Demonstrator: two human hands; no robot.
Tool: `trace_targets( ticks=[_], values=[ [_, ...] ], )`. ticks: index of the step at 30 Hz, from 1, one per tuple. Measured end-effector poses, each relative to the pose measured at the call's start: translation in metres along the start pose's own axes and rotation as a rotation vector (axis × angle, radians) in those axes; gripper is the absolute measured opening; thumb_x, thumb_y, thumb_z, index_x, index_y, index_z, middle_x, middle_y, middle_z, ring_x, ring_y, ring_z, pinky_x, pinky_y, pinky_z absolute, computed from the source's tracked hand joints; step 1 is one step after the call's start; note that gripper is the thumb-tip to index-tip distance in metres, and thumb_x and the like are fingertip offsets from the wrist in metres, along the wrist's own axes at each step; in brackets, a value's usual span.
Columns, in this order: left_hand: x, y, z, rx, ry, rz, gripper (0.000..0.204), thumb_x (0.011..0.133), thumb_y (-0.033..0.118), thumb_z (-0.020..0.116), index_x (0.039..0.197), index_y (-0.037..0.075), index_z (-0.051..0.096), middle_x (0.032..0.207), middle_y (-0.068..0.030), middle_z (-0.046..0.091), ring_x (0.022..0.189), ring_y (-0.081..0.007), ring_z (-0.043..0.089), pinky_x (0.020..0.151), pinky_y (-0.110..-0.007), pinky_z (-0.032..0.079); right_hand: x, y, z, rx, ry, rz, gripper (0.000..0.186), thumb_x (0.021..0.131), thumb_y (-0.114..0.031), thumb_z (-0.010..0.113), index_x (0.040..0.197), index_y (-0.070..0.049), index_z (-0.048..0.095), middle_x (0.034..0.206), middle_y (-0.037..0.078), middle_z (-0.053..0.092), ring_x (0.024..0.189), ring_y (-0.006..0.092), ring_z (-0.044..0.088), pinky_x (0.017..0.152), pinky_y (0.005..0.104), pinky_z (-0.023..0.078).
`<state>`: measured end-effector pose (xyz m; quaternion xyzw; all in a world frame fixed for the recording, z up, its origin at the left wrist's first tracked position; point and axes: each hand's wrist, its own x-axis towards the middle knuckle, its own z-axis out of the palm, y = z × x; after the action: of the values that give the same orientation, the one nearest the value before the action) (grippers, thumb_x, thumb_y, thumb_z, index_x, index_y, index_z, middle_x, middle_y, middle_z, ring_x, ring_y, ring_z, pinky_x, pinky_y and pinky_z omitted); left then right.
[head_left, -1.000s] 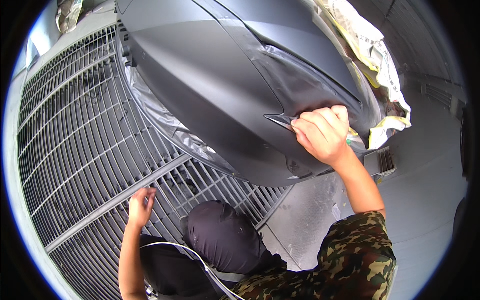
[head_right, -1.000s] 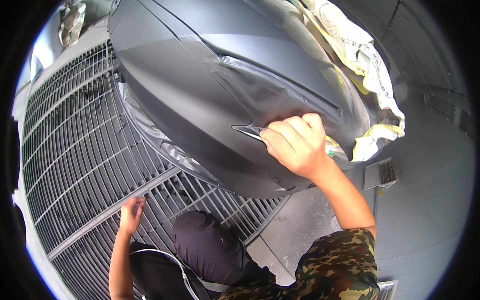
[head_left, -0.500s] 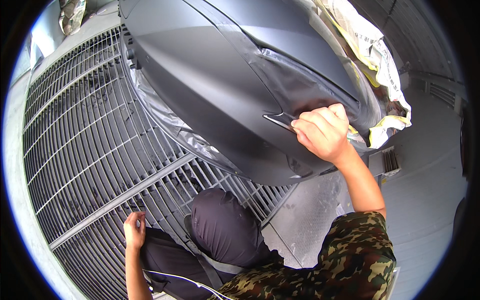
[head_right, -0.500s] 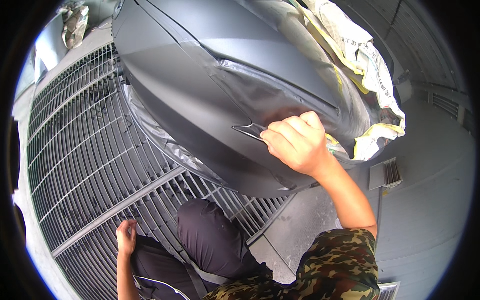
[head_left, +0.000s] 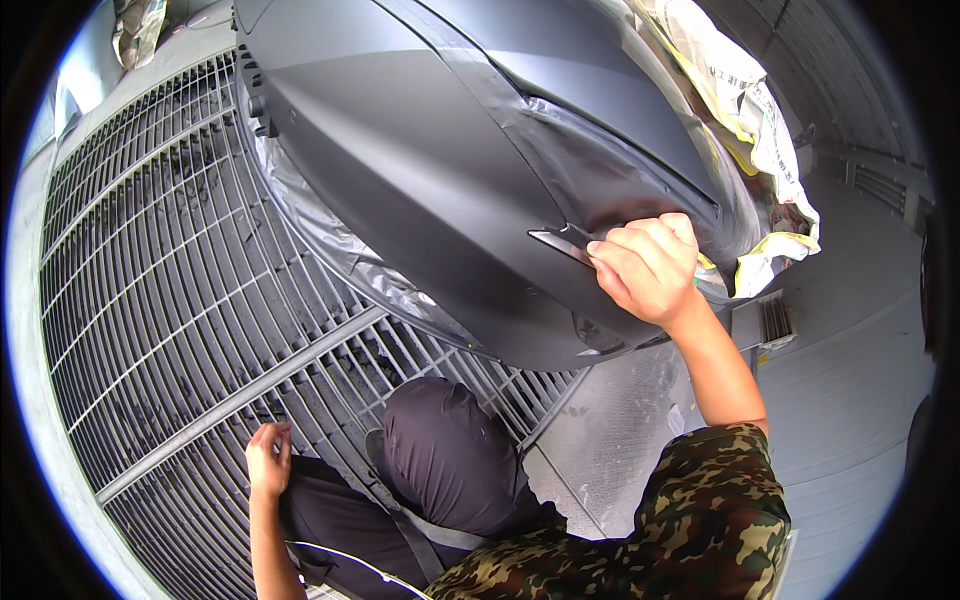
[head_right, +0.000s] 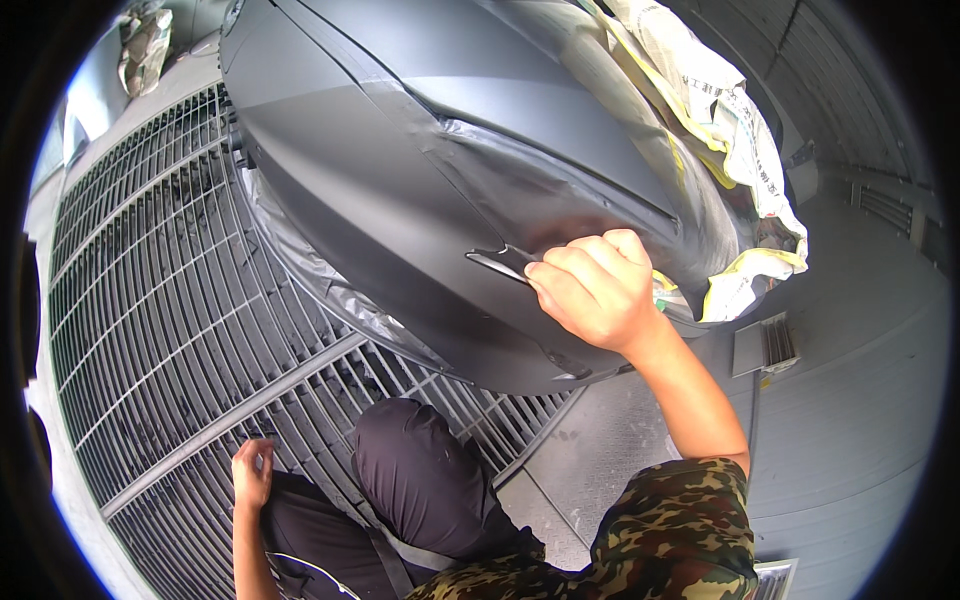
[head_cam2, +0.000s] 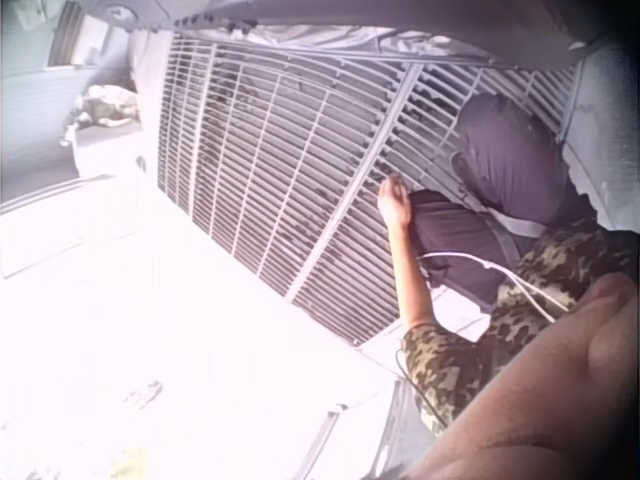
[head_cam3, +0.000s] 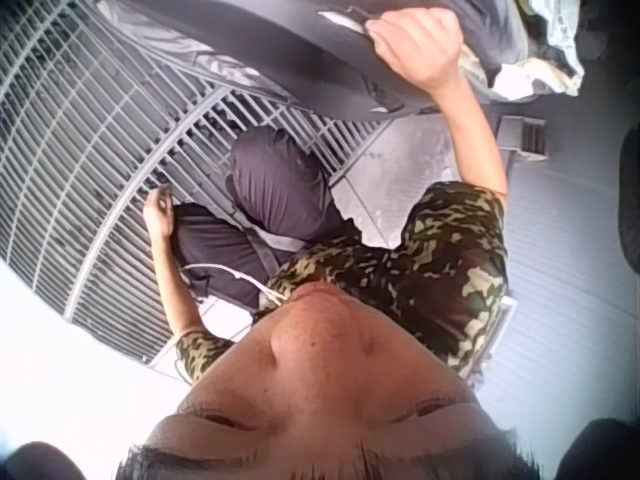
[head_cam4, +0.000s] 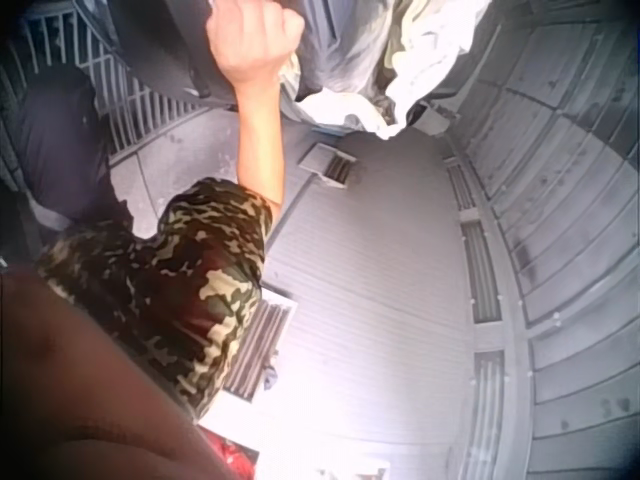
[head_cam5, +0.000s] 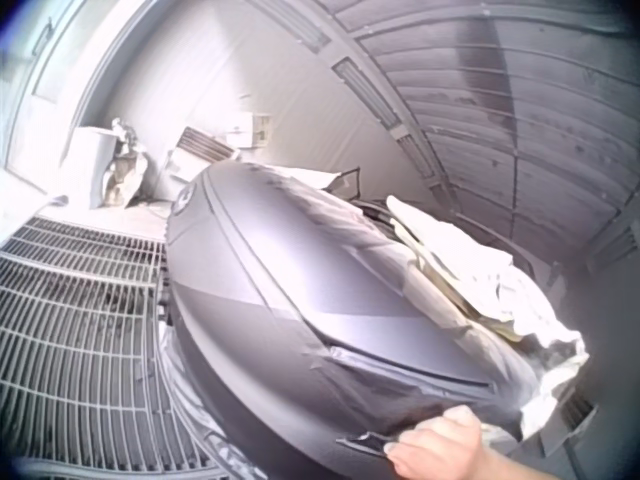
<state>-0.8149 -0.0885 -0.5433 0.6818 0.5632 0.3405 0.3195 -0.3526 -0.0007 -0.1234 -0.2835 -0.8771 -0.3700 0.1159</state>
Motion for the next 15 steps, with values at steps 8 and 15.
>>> trace_targets(
  ticks=[8, 15],
  values=[
    [0.001, -0.005, 0.004, -0.010, 0.012, -0.017, 0.009, 0.096, 0.003, 0.068, 0.102, -0.001, 0.072, 0.092, -0.0174, 0.072, 0.086, -0.0342, 0.072, 0.082, -0.042, 0.057, 0.015, -0.013, -0.014, -0.026, -0.007, 0.119, 0.020, 0.076, -0.005, 0.083, 0.094, -0.005, 0.074, 0.087, 0.004, 0.072, 0.078, 0.0230, 0.069, 0.070, 0.0361, 0.048],
    [-0.001, -0.004, 0.004, -0.021, 0.035, -0.017, 0.009, 0.096, 0.004, 0.068, 0.104, 0.000, 0.071, 0.091, -0.0171, 0.071, 0.087, -0.0349, 0.072, 0.082, -0.043, 0.056, 0.023, -0.020, -0.024, -0.109, 0.000, 0.153, 0.016, 0.080, -0.005, 0.082, 0.093, -0.007, 0.074, 0.088, 0.004, 0.077, 0.079, 0.0214, 0.073, 0.072, 0.0352, 0.051]
  ],
)
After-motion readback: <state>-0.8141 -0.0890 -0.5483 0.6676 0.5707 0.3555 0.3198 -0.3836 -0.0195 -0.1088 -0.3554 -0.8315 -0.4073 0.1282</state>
